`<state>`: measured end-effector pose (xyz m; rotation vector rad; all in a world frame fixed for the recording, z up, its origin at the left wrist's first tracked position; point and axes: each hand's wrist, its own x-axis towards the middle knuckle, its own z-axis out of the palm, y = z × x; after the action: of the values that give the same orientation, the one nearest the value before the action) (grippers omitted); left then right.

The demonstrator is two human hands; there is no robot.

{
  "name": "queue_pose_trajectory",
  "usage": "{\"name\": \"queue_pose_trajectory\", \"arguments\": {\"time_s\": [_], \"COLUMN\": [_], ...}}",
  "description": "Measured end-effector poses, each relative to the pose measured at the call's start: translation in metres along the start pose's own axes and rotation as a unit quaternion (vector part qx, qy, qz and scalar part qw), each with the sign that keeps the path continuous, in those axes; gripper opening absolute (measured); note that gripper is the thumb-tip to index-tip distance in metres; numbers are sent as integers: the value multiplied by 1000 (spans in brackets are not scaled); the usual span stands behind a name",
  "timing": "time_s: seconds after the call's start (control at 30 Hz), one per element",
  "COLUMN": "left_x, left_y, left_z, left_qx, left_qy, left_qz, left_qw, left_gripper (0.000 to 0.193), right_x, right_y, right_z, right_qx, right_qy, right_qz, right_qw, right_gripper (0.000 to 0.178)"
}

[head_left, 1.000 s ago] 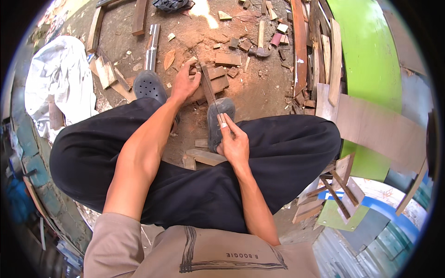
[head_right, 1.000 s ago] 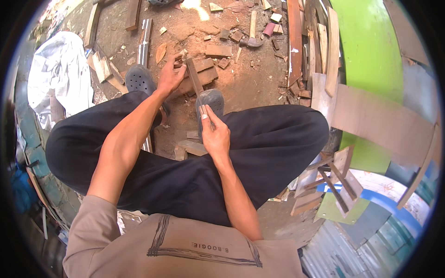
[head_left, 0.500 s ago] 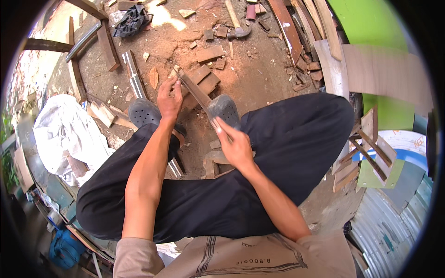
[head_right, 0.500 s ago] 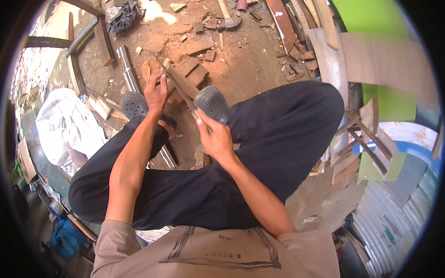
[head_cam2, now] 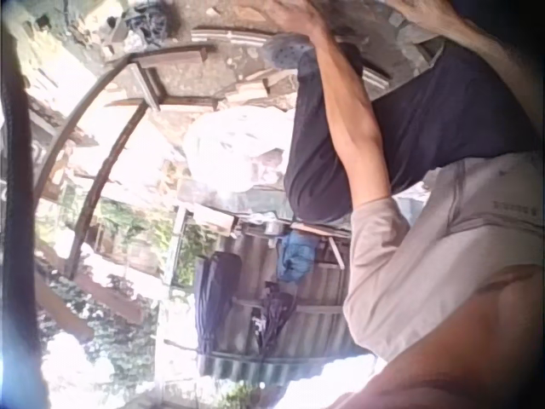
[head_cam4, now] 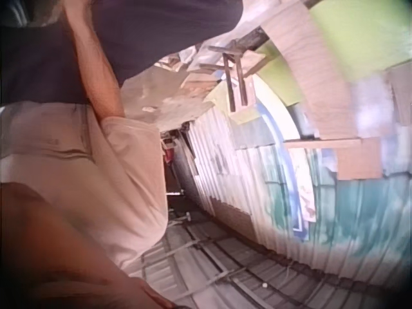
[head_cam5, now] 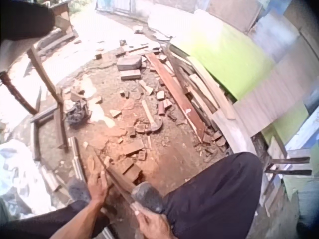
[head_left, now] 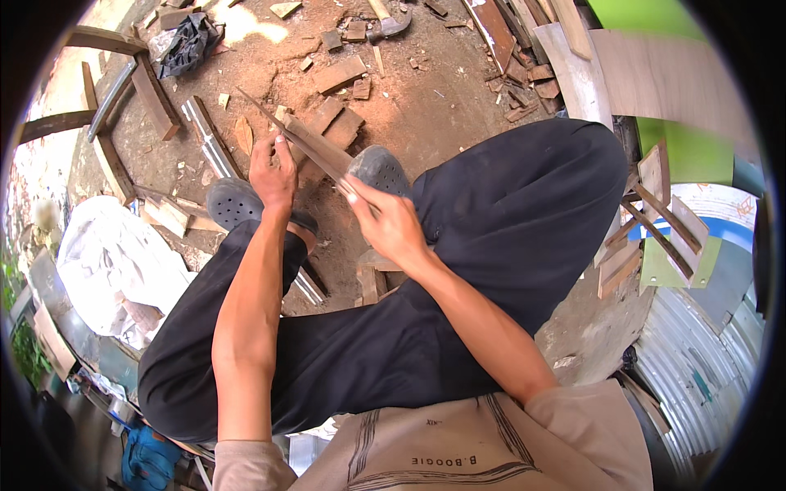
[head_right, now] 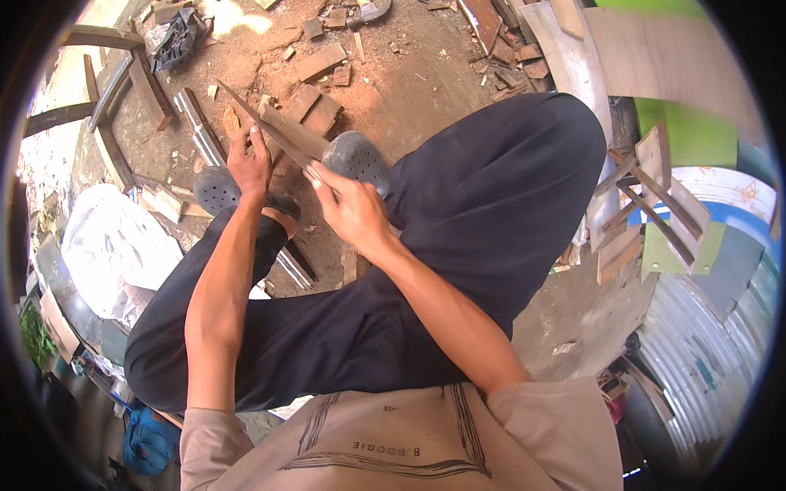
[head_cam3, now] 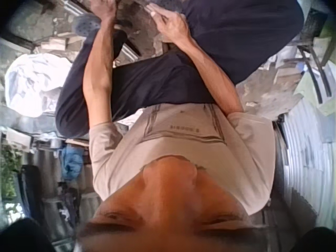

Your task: The person sits cross-legged on the ground and uses a metal file to sand a small piece of wood held between their feet. The person repeatedly files the wood piece, occasionally adjusting its position, while surrounded by wood scraps and tools.

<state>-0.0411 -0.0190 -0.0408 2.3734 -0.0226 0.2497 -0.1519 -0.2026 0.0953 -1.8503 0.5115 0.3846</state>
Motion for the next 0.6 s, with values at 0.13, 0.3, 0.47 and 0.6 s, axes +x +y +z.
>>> {"name": "queue_pose_trajectory", "arguments": {"time_s": [0.13, 0.3, 0.47, 0.6], "left_x": [0, -2, -8, -7], "left_y": [-5, -11, -9, -6], "left_z": [-3, -5, 1, 1], "left_qx": [21, 21, 18, 32], "left_qy": [-22, 4, 16, 4], "left_qz": [12, 59, 27, 8], "left_qw": [999, 998, 999, 999], "left_gripper": [18, 22, 23, 22], "right_x": [35, -57, -31, 44], "right_y": [-1, 12, 23, 10], "right_z": [31, -21, -12, 41], "right_qx": [11, -18, 7, 20], "right_qy": [15, 25, 33, 38], "right_qz": [-22, -20, -28, -34], "right_qw": [1000, 999, 999, 999], "right_gripper": [35, 34, 34, 38]}}
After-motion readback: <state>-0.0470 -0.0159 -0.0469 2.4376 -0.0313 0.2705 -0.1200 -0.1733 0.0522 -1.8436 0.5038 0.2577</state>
